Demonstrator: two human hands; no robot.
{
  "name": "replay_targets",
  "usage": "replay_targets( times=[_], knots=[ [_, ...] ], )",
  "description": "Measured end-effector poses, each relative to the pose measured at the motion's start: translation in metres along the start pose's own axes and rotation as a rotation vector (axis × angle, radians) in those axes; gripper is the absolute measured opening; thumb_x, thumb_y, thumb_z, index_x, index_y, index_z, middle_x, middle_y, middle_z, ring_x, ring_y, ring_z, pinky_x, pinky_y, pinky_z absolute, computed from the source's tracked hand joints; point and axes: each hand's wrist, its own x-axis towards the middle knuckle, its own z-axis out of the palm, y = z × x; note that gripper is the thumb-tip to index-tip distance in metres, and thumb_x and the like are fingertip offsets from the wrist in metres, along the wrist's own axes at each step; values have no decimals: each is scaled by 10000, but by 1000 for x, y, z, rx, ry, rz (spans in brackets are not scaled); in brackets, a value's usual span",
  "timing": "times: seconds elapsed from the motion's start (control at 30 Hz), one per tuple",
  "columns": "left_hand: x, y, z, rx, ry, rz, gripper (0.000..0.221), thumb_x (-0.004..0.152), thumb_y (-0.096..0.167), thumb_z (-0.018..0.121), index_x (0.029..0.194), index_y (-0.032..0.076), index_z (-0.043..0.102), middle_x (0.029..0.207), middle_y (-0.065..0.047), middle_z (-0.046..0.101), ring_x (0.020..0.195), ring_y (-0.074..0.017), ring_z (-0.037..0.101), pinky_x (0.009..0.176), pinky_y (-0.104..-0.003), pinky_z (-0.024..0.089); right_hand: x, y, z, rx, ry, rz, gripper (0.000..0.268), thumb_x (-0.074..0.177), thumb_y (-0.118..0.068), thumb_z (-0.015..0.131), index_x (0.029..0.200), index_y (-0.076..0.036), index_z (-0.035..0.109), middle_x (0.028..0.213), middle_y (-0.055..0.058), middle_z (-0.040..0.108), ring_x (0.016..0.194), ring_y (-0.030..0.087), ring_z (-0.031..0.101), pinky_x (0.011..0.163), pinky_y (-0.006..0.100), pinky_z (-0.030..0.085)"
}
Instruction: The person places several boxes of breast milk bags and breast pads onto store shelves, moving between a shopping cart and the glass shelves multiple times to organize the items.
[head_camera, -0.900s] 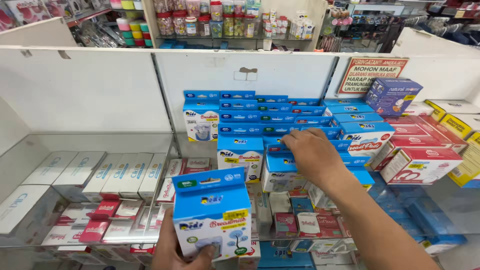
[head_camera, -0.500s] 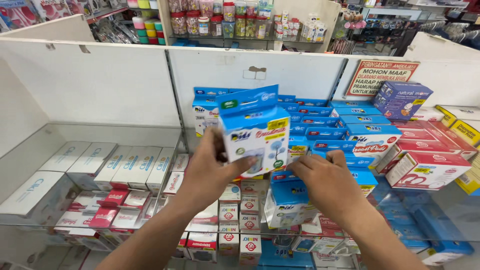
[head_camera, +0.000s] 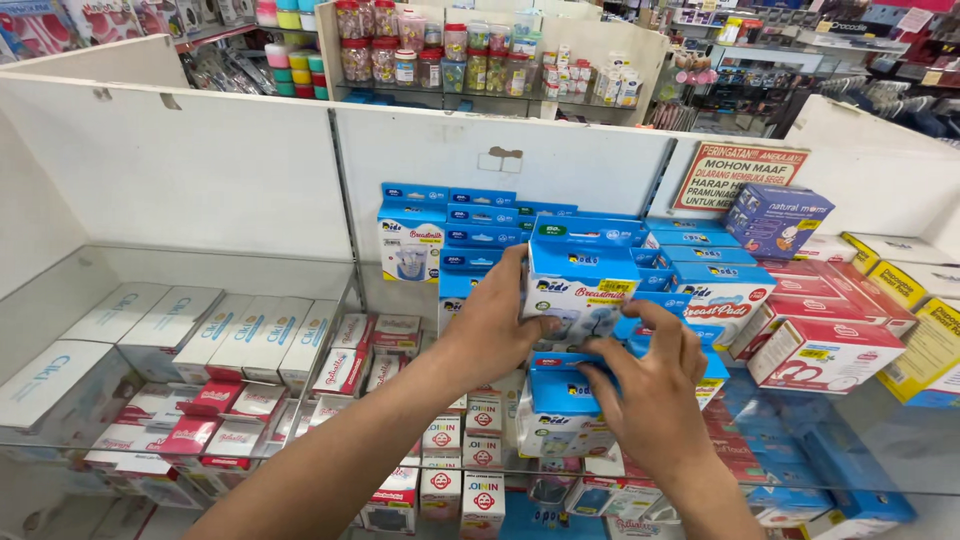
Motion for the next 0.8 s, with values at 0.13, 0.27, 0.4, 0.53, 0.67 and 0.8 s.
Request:
replay_targets(
  times=[0.13,0.27,0.4,0.53,0.67,0.8],
  knots=[
    [-3,0,1,-2,-65,-6,630,853,194,742,1384,126,408,1444,-108,589,1377,-289,570,942,-428,612,1,-4,-4,93,54,-33,123,850,-254,773,963,-230,731,1515,150,297,1496,423,294,1121,572,280],
    [-3,-7,1,77,-132,-37,671,911,232,679,1498,123,373,1482,-98,508,1362,-280,522,997,-451,568,2,-2,0,93,79,-39,152,834,-265,791,973,-234,740,1564,145,300,1494,423,285,1143,564,301],
    [2,-21,0,99,-115,-14,617,910,245,687,1451,74,445,1375,-87,489,1230,-241,569,942,-385,577,6,-4,-1,77,42,-39,159,839,-264,791,992,-241,750,1507,74,454,1407,383,367,1085,543,386],
    [2,-17,0,103,-101,-56,600,890,243,736,1431,110,514,1361,-65,572,1236,-235,606,959,-393,568,8,-3,2,12,16,-10,117,852,-330,771,966,-314,749,1511,1,467,1359,376,370,952,555,375],
    [1,-21,0,98,-83,-47,540,832,140,795,1337,146,606,1339,-55,672,1214,-237,664,963,-418,582,6,-1,7,17,24,-8,167,861,-320,764,1026,-319,739,1535,-2,480,1318,394,389,956,521,392],
    [-1,-26,0,103,-108,-23,507,820,115,803,1301,116,645,1281,-66,725,1130,-240,729,935,-387,622,3,5,14,33,-36,1,173,907,-356,708,1077,-333,729,1490,-56,541,1268,338,439,930,521,413]
  ],
)
